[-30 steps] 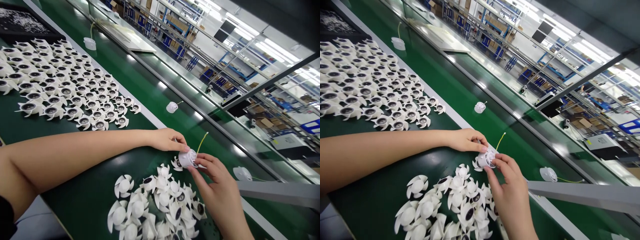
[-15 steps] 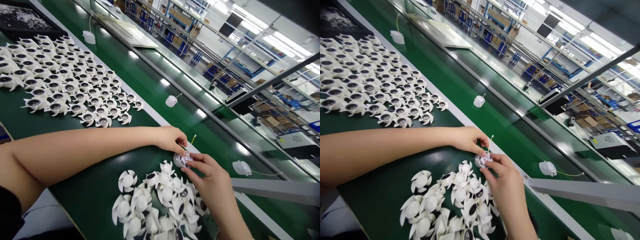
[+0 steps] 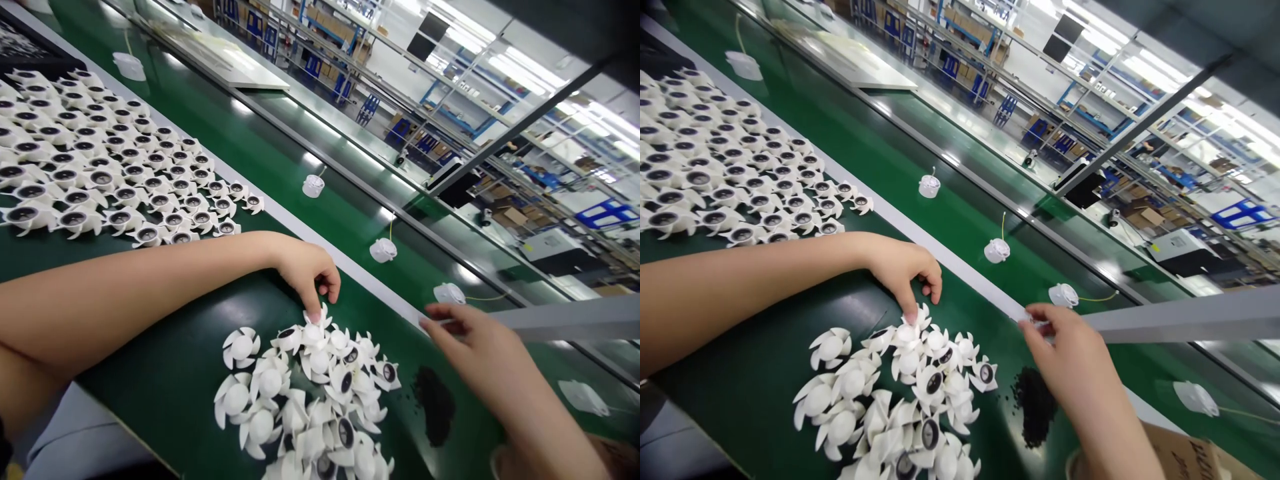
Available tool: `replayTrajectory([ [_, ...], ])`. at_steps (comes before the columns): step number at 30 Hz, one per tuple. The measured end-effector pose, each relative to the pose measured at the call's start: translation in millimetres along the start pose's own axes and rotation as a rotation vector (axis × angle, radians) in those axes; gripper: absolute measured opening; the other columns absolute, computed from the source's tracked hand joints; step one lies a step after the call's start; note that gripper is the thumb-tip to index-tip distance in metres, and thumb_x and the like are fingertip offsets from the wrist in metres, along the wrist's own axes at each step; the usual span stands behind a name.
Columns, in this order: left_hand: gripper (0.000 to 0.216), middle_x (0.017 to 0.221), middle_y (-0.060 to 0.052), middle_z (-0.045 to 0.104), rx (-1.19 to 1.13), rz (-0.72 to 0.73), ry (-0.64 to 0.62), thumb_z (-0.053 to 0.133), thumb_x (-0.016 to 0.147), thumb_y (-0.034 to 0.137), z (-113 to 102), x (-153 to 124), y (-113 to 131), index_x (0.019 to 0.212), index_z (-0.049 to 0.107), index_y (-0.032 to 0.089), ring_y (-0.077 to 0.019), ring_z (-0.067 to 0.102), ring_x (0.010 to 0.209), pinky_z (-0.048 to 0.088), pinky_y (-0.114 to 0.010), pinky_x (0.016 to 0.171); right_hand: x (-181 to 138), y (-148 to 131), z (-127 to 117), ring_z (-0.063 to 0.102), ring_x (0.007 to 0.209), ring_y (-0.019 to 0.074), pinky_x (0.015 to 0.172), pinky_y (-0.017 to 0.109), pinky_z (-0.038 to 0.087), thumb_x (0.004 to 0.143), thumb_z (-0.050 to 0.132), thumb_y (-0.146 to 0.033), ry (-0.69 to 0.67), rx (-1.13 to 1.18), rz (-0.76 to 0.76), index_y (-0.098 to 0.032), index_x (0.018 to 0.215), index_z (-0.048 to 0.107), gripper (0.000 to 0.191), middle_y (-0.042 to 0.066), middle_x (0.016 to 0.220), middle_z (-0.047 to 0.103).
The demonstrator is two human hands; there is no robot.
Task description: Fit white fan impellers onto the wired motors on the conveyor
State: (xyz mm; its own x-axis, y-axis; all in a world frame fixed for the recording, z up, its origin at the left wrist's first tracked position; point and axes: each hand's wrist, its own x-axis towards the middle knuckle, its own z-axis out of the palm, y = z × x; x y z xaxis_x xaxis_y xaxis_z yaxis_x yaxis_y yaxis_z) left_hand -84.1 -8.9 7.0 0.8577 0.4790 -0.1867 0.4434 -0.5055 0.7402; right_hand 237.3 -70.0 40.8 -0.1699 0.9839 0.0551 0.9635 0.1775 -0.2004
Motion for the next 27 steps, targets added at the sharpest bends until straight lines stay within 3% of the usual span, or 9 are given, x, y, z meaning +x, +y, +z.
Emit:
replayTrajectory([
  [4, 0.036, 0.105, 0.000, 0.067, 0.053, 0.053, -0.017, 0.078, 0.073, 0.043, -1.4, 0.8, 0.7, 0.107, 0.076, 0.028, -0.0167, 0.062, 0.096, 0.044, -0.022, 0.079, -28.0, 7.5, -10.7, 0.062, 0.053, 0.0185, 0.049, 0.027, 0.043, 0.076, 0.056, -0.029, -0.654, 0.101, 0.059, -0.023, 0.063, 0.067, 0.019, 0.002, 0.058, 0.066],
  [7, 0.028, 0.109, -0.002, 0.066, 0.055, 0.072, -0.005, 0.072, 0.081, 0.038, -2.4, 1.7, 1.9, 0.107, 0.076, 0.027, -0.0171, 0.061, 0.100, 0.044, -0.022, 0.083, -31.2, -4.3, -5.2, 0.055, 0.044, 0.0148, 0.044, 0.024, 0.035, 0.071, 0.056, -0.018, -0.828, 0.102, 0.142, -0.021, 0.049, 0.056, 0.022, 0.001, 0.047, 0.058],
  [13, 0.023, 0.109, -0.003, 0.066, 0.049, 0.055, 0.100, 0.069, 0.081, 0.031, 0.4, 3.7, 0.9, 0.102, 0.072, 0.021, -0.0173, 0.059, 0.099, 0.043, -0.023, 0.081, -23.7, -15.4, 3.8, 0.046, 0.036, 0.0118, 0.041, 0.025, 0.024, 0.065, 0.055, -0.014, -0.851, 0.036, 0.149, -0.021, 0.043, 0.044, 0.026, 0.000, 0.040, 0.046],
  [19, 0.022, 0.094, 0.001, 0.066, 0.064, 0.059, 0.255, 0.069, 0.079, 0.034, 8.8, 9.4, -5.1, 0.095, 0.063, 0.021, -0.0146, 0.058, 0.082, 0.039, -0.024, 0.068, -27.9, -12.2, 11.1, 0.038, 0.031, 0.0110, 0.039, 0.026, 0.020, 0.062, 0.053, -0.013, -0.818, 0.019, 0.124, -0.021, 0.040, 0.038, 0.028, -0.001, 0.037, 0.042],
  [24, 0.005, 0.095, -0.001, 0.065, 0.289, 0.233, 0.413, 0.061, 0.080, 0.016, 18.3, 13.8, -2.9, 0.079, 0.059, 0.020, -0.0124, 0.057, 0.079, 0.037, -0.024, 0.064, -24.6, -27.7, 12.3, 0.042, 0.032, 0.0128, 0.038, 0.026, 0.023, 0.059, 0.050, -0.008, -0.805, -0.128, 0.172, -0.021, 0.039, 0.038, 0.027, 0.000, 0.037, 0.044],
  [27, 0.014, 0.101, -0.001, 0.067, 0.496, 0.332, 0.450, 0.053, 0.084, 0.012, 24.5, 14.3, 0.6, 0.077, 0.061, 0.021, -0.0136, 0.060, 0.084, 0.036, -0.027, 0.063, -22.4, -37.5, 12.5, 0.042, 0.032, 0.0119, 0.038, 0.026, 0.022, 0.058, 0.050, -0.006, -0.784, -0.215, 0.203, -0.021, 0.039, 0.037, 0.028, 0.001, 0.040, 0.047],
])
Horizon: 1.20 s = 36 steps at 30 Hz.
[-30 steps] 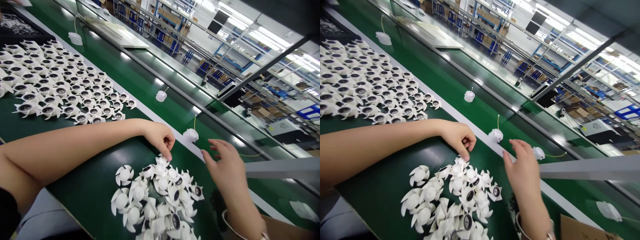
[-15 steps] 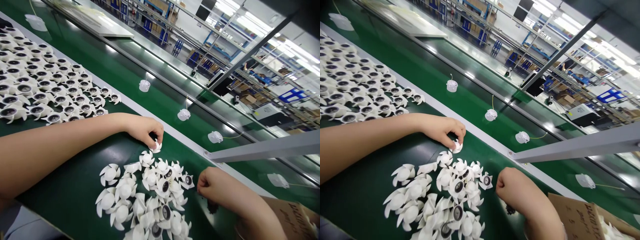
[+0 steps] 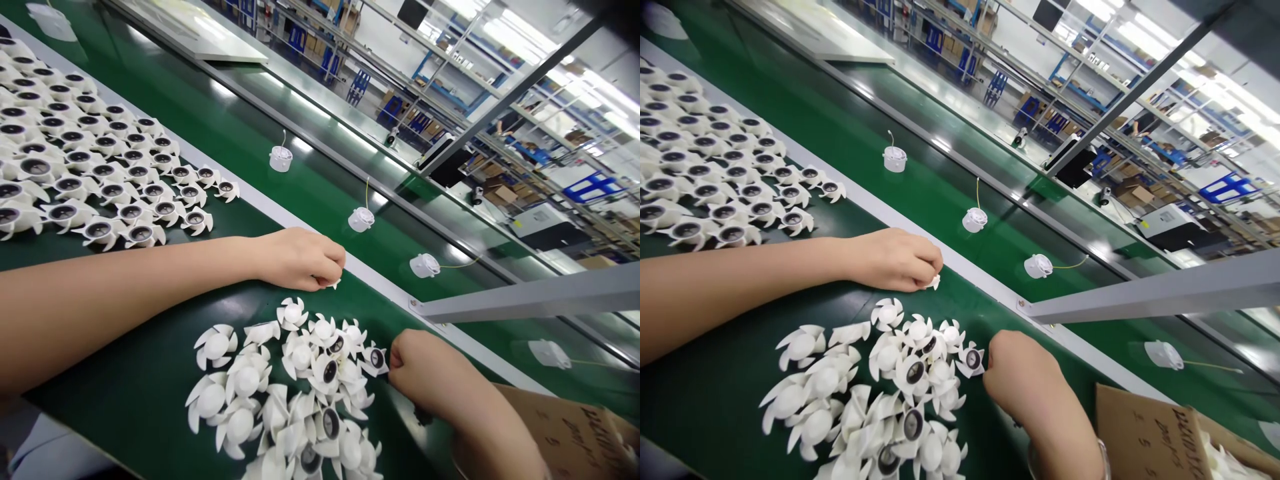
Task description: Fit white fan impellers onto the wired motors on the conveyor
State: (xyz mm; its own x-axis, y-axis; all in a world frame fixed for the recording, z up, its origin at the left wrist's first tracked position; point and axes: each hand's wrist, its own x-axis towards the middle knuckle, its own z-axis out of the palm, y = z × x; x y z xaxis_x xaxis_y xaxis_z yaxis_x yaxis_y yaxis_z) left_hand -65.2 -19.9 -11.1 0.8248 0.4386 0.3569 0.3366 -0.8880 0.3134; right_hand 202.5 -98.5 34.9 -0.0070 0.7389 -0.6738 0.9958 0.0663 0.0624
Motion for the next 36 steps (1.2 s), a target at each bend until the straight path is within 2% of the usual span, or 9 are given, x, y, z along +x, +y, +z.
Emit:
replayTrajectory([
  [4, 0.010, 0.101, -0.002, 0.069, -0.030, 0.070, 0.023, 0.061, 0.081, 0.021, -0.7, -1.4, 4.9, 0.071, 0.059, 0.020, -0.0161, 0.062, 0.088, 0.038, -0.029, 0.064, -1.3, -5.7, -1.6, 0.038, 0.030, 0.0102, 0.038, 0.026, 0.022, 0.061, 0.051, -0.005, 0.016, -0.022, 0.036, -0.020, 0.039, 0.037, 0.030, 0.001, 0.040, 0.046],
  [11, 0.007, 0.096, -0.003, 0.070, -0.164, 0.015, 0.053, 0.065, 0.077, 0.020, -4.5, -2.7, 2.4, 0.073, 0.058, 0.020, -0.0165, 0.063, 0.087, 0.043, -0.028, 0.067, -4.5, -10.2, -4.5, 0.038, 0.030, 0.0095, 0.040, 0.026, 0.022, 0.061, 0.050, -0.003, 0.017, -0.034, 0.084, -0.019, 0.041, 0.033, 0.032, -0.001, 0.042, 0.043],
  [17, 0.027, 0.096, -0.005, 0.072, -0.322, 0.027, 0.087, 0.065, 0.083, 0.028, -1.2, -1.3, 2.1, 0.060, 0.055, 0.018, -0.0162, 0.065, 0.087, 0.047, -0.028, 0.073, -1.6, -15.4, -3.6, 0.040, 0.031, 0.0110, 0.039, 0.028, 0.017, 0.060, 0.052, -0.005, 0.002, -0.073, 0.075, -0.020, 0.047, 0.029, 0.030, -0.002, 0.043, 0.040],
  [21, 0.030, 0.098, -0.006, 0.074, -0.320, 0.016, 0.086, 0.065, 0.087, 0.035, 1.9, -1.4, -1.0, 0.062, 0.059, 0.019, -0.0179, 0.066, 0.092, 0.048, -0.029, 0.077, 4.4, -9.4, -4.4, 0.045, 0.038, 0.0128, 0.039, 0.028, 0.021, 0.060, 0.054, -0.010, 0.032, -0.104, 0.087, -0.021, 0.051, 0.040, 0.020, -0.002, 0.049, 0.048],
  [24, 0.018, 0.099, -0.006, 0.072, -0.367, -0.014, 0.100, 0.069, 0.083, 0.030, 2.6, -2.1, -4.8, 0.070, 0.062, 0.019, -0.0186, 0.066, 0.097, 0.048, -0.028, 0.082, 10.2, 8.3, -8.4, 0.051, 0.049, 0.0146, 0.044, 0.028, 0.027, 0.064, 0.055, -0.013, 0.107, -0.081, 0.074, -0.021, 0.056, 0.048, 0.014, -0.001, 0.055, 0.056],
  [26, 0.015, 0.105, -0.006, 0.070, -0.385, -0.071, 0.074, 0.073, 0.077, 0.027, 2.5, -2.5, -7.4, 0.087, 0.065, 0.019, -0.0197, 0.064, 0.101, 0.048, -0.029, 0.086, 12.0, 20.4, -12.4, 0.052, 0.054, 0.0146, 0.048, 0.027, 0.029, 0.071, 0.054, -0.016, 0.214, -0.033, 0.000, -0.021, 0.059, 0.050, 0.013, -0.001, 0.059, 0.058],
  [29, 0.045, 0.116, -0.006, 0.066, -0.395, -0.188, -0.012, 0.077, 0.073, 0.030, 4.0, -3.0, -11.1, 0.114, 0.062, 0.020, -0.0202, 0.062, 0.103, 0.048, -0.029, 0.087, 10.5, 23.4, -17.0, 0.048, 0.055, 0.0140, 0.051, 0.026, 0.031, 0.081, 0.051, -0.024, 0.364, 0.139, -0.188, -0.022, 0.068, 0.053, 0.013, -0.002, 0.059, 0.054],
  [34, 0.040, 0.113, -0.004, 0.069, -0.439, -0.248, -0.054, 0.075, 0.075, 0.028, 10.8, -2.9, -15.5, 0.113, 0.066, 0.021, -0.0192, 0.063, 0.104, 0.046, -0.027, 0.088, 15.4, -17.5, -16.9, 0.047, 0.058, 0.0137, 0.052, 0.024, 0.035, 0.084, 0.051, -0.028, 0.482, 0.430, -0.469, -0.022, 0.075, 0.056, 0.012, -0.002, 0.063, 0.053],
  [36, 0.055, 0.111, -0.003, 0.071, -0.463, -0.269, -0.055, 0.079, 0.072, 0.029, 12.5, -2.9, -16.9, 0.123, 0.060, 0.021, -0.0193, 0.063, 0.102, 0.045, -0.028, 0.085, 24.9, -37.2, -18.4, 0.048, 0.058, 0.0130, 0.053, 0.024, 0.036, 0.082, 0.052, -0.025, 0.512, 0.446, -0.533, -0.021, 0.075, 0.057, 0.009, -0.002, 0.065, 0.055],
])
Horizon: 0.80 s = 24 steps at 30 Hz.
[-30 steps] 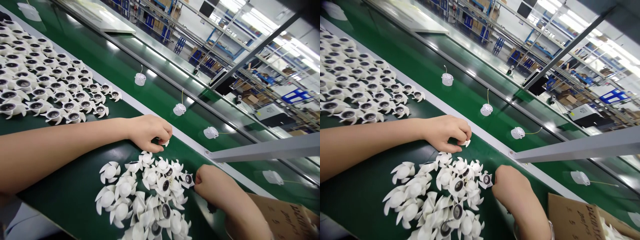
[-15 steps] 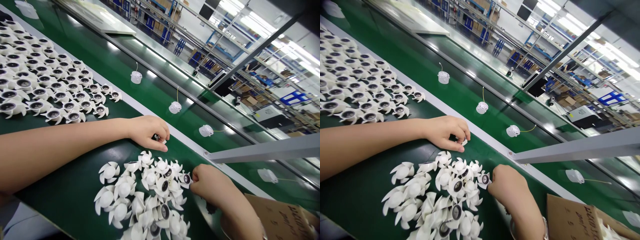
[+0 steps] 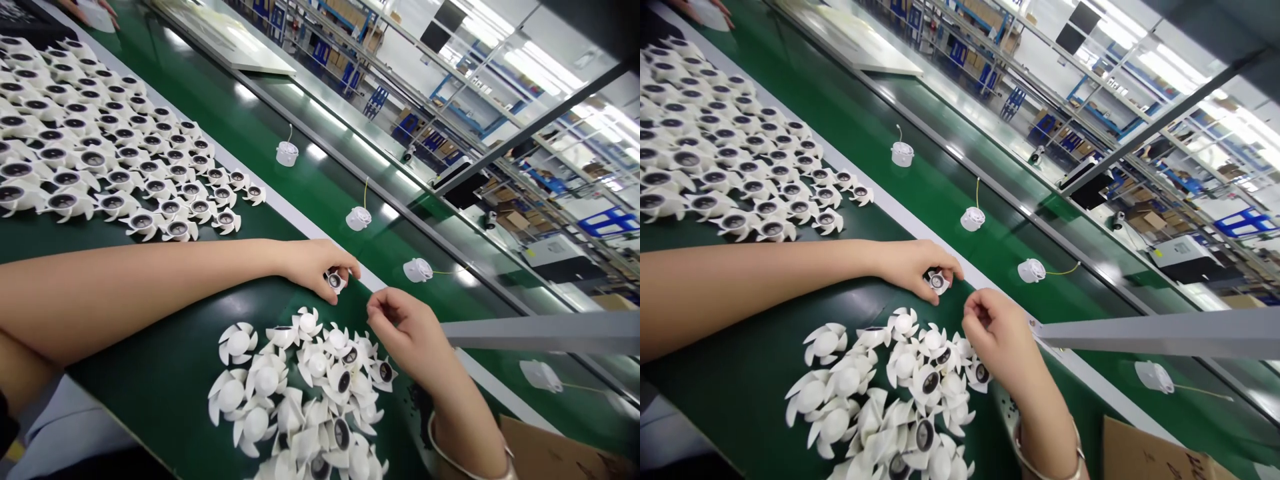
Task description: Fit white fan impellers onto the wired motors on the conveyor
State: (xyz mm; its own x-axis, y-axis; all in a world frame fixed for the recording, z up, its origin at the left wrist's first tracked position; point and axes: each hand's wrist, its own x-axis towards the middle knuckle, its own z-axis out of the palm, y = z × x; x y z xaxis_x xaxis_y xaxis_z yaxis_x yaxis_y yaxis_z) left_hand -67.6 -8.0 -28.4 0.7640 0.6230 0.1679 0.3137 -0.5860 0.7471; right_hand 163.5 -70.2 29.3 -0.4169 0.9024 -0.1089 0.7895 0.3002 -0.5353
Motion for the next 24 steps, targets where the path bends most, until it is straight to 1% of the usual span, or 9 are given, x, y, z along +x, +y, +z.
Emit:
replayTrajectory([
  [4, 0.097, 0.111, -0.002, 0.073, -0.066, -0.060, -0.001, 0.085, 0.066, 0.033, 0.6, 0.5, -2.9, 0.148, 0.035, 0.025, -0.0216, 0.065, 0.102, 0.044, -0.030, 0.085, 30.9, -9.6, 17.1, 0.052, 0.060, 0.0132, 0.056, 0.024, 0.038, 0.080, 0.054, -0.023, 0.020, -0.028, -0.126, -0.019, 0.077, 0.061, 0.008, -0.001, 0.070, 0.060],
  [6, 0.111, 0.107, -0.001, 0.074, -0.094, -0.069, 0.005, 0.087, 0.064, 0.032, 1.1, 0.5, -3.9, 0.154, 0.023, 0.026, -0.0221, 0.066, 0.101, 0.044, -0.031, 0.087, 40.8, -11.5, 22.6, 0.053, 0.062, 0.0135, 0.058, 0.025, 0.039, 0.079, 0.054, -0.023, 0.028, -0.079, -0.190, -0.019, 0.075, 0.061, 0.010, 0.000, 0.071, 0.060],
  [8, 0.118, 0.101, -0.001, 0.074, -0.106, -0.063, 0.011, 0.087, 0.063, 0.030, 1.4, 0.6, -4.4, 0.157, 0.016, 0.024, -0.0226, 0.067, 0.099, 0.045, -0.032, 0.087, 45.7, -13.3, 26.8, 0.051, 0.061, 0.0131, 0.057, 0.025, 0.037, 0.079, 0.055, -0.023, 0.032, -0.146, -0.216, -0.018, 0.072, 0.060, 0.009, 0.000, 0.070, 0.058],
  [12, 0.122, 0.100, -0.004, 0.073, -0.075, -0.062, 0.013, 0.089, 0.059, 0.033, -0.6, 0.7, -2.7, 0.157, 0.017, 0.020, -0.0250, 0.066, 0.099, 0.046, -0.032, 0.085, 47.4, -18.5, 29.7, 0.048, 0.060, 0.0129, 0.054, 0.026, 0.031, 0.082, 0.055, -0.022, 0.046, -0.359, -0.234, -0.018, 0.070, 0.058, 0.013, 0.001, 0.075, 0.057],
  [15, 0.121, 0.102, -0.006, 0.072, -0.050, -0.076, 0.009, 0.089, 0.059, 0.034, -2.8, 0.7, -0.8, 0.157, 0.020, 0.018, -0.0257, 0.066, 0.096, 0.047, -0.032, 0.081, 48.4, -20.7, 28.1, 0.049, 0.060, 0.0132, 0.052, 0.026, 0.029, 0.085, 0.055, -0.021, 0.040, -0.515, -0.312, -0.018, 0.073, 0.061, 0.014, 0.003, 0.081, 0.060],
  [18, 0.118, 0.102, -0.006, 0.072, -0.053, -0.078, 0.013, 0.089, 0.058, 0.034, -3.5, 0.5, -1.0, 0.155, 0.024, 0.018, -0.0259, 0.067, 0.094, 0.048, -0.032, 0.079, 48.5, -18.9, 28.4, 0.055, 0.065, 0.0151, 0.053, 0.027, 0.032, 0.090, 0.052, -0.020, 0.043, -0.627, -0.425, -0.017, 0.081, 0.064, 0.015, 0.005, 0.086, 0.063],
  [22, 0.113, 0.100, -0.003, 0.074, -0.118, -0.085, -0.005, 0.086, 0.059, 0.028, -2.5, 0.1, -3.5, 0.154, 0.026, 0.021, -0.0257, 0.067, 0.096, 0.048, -0.033, 0.081, 37.6, -18.1, 37.0, 0.058, 0.067, 0.0176, 0.055, 0.029, 0.033, 0.096, 0.044, -0.017, 0.100, -0.835, -0.529, -0.014, 0.089, 0.067, 0.024, 0.011, 0.089, 0.066],
  [24, 0.109, 0.104, -0.002, 0.075, -0.154, -0.073, -0.020, 0.083, 0.061, 0.024, -2.3, -0.1, -4.7, 0.154, 0.027, 0.021, -0.0254, 0.067, 0.100, 0.048, -0.034, 0.085, 27.3, -21.5, 41.0, 0.057, 0.063, 0.0176, 0.056, 0.030, 0.032, 0.096, 0.042, -0.014, 0.111, -0.921, -0.547, -0.012, 0.090, 0.069, 0.028, 0.011, 0.084, 0.066],
])
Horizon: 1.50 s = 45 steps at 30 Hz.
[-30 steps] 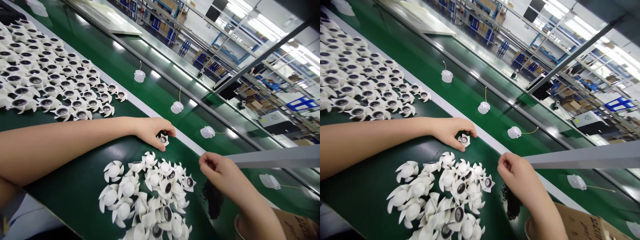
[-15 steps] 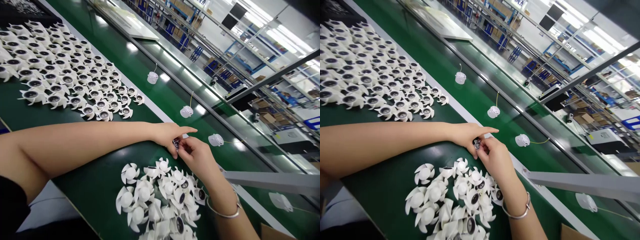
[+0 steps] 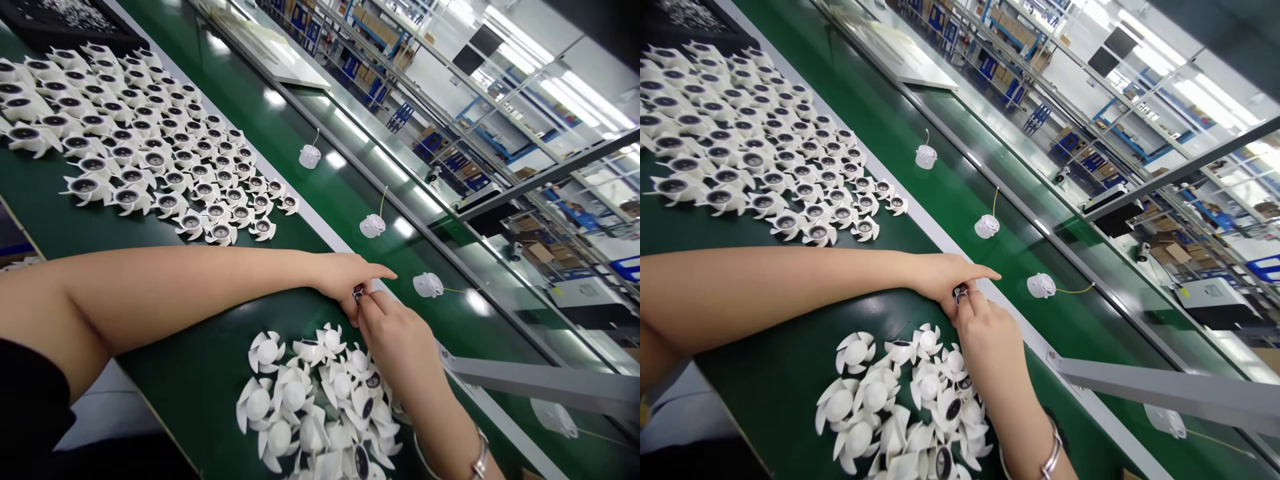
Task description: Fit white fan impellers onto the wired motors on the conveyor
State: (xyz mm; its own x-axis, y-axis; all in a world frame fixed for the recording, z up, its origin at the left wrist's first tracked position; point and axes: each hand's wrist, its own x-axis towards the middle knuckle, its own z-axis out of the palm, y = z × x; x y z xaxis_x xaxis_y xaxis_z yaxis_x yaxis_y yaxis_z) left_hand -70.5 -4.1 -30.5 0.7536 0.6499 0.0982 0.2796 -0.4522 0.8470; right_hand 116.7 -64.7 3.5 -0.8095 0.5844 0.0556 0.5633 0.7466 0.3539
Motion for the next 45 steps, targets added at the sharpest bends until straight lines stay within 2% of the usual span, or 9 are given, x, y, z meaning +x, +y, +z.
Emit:
replayTrajectory([
  [4, 0.109, 0.111, -0.003, 0.074, -0.023, 0.025, -0.004, 0.086, 0.060, 0.031, -0.1, 0.8, -3.0, 0.153, 0.029, 0.021, -0.0260, 0.064, 0.108, 0.046, -0.035, 0.090, -11.4, 2.4, -10.7, 0.055, 0.060, 0.0175, 0.058, 0.032, 0.033, 0.096, 0.043, -0.015, -0.003, 0.073, 0.005, -0.015, 0.097, 0.072, 0.029, 0.007, 0.076, 0.065],
  [9, 0.110, 0.115, -0.003, 0.073, 0.008, 0.040, -0.028, 0.088, 0.058, 0.045, -0.6, 1.0, -5.9, 0.151, 0.034, 0.023, -0.0262, 0.063, 0.107, 0.045, -0.035, 0.087, -11.5, 69.5, 17.8, 0.057, 0.107, 0.0334, 0.087, 0.043, 0.045, 0.092, 0.048, -0.038, 0.225, 0.198, 0.596, -0.013, 0.108, 0.070, 0.036, 0.018, 0.107, 0.061],
  [12, 0.107, 0.122, -0.003, 0.070, -0.069, 0.027, -0.032, 0.087, 0.059, 0.052, -1.8, -0.8, -5.4, 0.149, 0.037, 0.026, -0.0260, 0.059, 0.115, 0.045, -0.036, 0.093, -7.4, 110.2, 55.7, 0.042, 0.128, 0.0415, 0.102, 0.056, 0.037, 0.083, 0.055, -0.042, 0.177, 0.278, 0.732, -0.009, 0.123, 0.064, 0.052, 0.024, 0.125, 0.049],
  [17, 0.080, 0.123, -0.005, 0.069, -0.321, -0.025, 0.075, 0.074, 0.072, 0.063, -4.3, -0.4, -4.5, 0.136, 0.050, 0.022, -0.0223, 0.061, 0.115, 0.044, -0.035, 0.098, -9.0, 129.2, 82.7, 0.060, 0.095, 0.0266, 0.092, 0.045, 0.048, 0.086, 0.048, -0.036, 0.178, 0.404, 0.678, -0.015, 0.119, 0.066, 0.044, 0.015, 0.109, 0.055],
  [23, 0.064, 0.098, -0.003, 0.070, -0.381, -0.057, 0.169, 0.067, 0.079, 0.064, -6.9, 0.1, -2.0, 0.123, 0.059, 0.018, -0.0166, 0.063, 0.090, 0.045, -0.029, 0.082, -8.9, 122.6, 81.4, 0.047, 0.125, 0.0338, 0.102, 0.050, 0.041, 0.081, 0.057, -0.039, 0.196, 0.461, 0.677, -0.015, 0.112, 0.063, 0.040, 0.020, 0.130, 0.051],
  [31, 0.048, 0.096, -0.001, 0.067, -0.409, -0.069, 0.218, 0.067, 0.080, 0.059, -7.5, -2.6, -0.2, 0.107, 0.065, 0.020, -0.0141, 0.058, 0.089, 0.043, -0.026, 0.078, 10.0, 121.2, 59.6, 0.062, 0.081, 0.0246, 0.083, 0.043, 0.049, 0.076, 0.067, -0.051, 0.140, 0.588, 0.830, -0.019, 0.085, 0.059, 0.035, 0.008, 0.090, 0.065],
  [37, 0.035, 0.076, 0.003, 0.053, -0.358, -0.068, 0.295, 0.068, 0.079, 0.051, -10.6, -0.9, 3.8, 0.081, 0.058, 0.018, -0.0109, 0.046, 0.071, 0.036, -0.024, 0.063, -9.9, 75.1, 8.8, 0.065, 0.093, 0.0216, 0.081, 0.033, 0.053, 0.081, 0.074, -0.044, 0.111, 1.069, 0.519, -0.023, 0.100, 0.061, 0.031, 0.006, 0.104, 0.065],
  [41, 0.030, 0.075, 0.003, 0.054, -0.325, -0.074, 0.235, 0.065, 0.079, 0.046, -13.0, -3.5, 6.8, 0.077, 0.056, 0.017, -0.0112, 0.048, 0.070, 0.036, -0.024, 0.061, -11.6, 46.1, -2.1, 0.064, 0.102, 0.0228, 0.086, 0.034, 0.051, 0.083, 0.075, -0.037, 0.170, 0.835, 0.244, -0.025, 0.092, 0.067, 0.017, 0.005, 0.113, 0.064],
  [45, 0.024, 0.079, 0.002, 0.058, -0.128, -0.082, 0.119, 0.067, 0.077, 0.039, -17.7, -7.9, 6.8, 0.085, 0.059, 0.018, -0.0113, 0.051, 0.071, 0.038, -0.023, 0.063, -6.0, 34.8, 3.0, 0.067, 0.096, 0.0219, 0.078, 0.033, 0.052, 0.086, 0.072, -0.034, 0.215, 0.606, 0.142, -0.023, 0.093, 0.070, 0.013, 0.006, 0.111, 0.066],
])
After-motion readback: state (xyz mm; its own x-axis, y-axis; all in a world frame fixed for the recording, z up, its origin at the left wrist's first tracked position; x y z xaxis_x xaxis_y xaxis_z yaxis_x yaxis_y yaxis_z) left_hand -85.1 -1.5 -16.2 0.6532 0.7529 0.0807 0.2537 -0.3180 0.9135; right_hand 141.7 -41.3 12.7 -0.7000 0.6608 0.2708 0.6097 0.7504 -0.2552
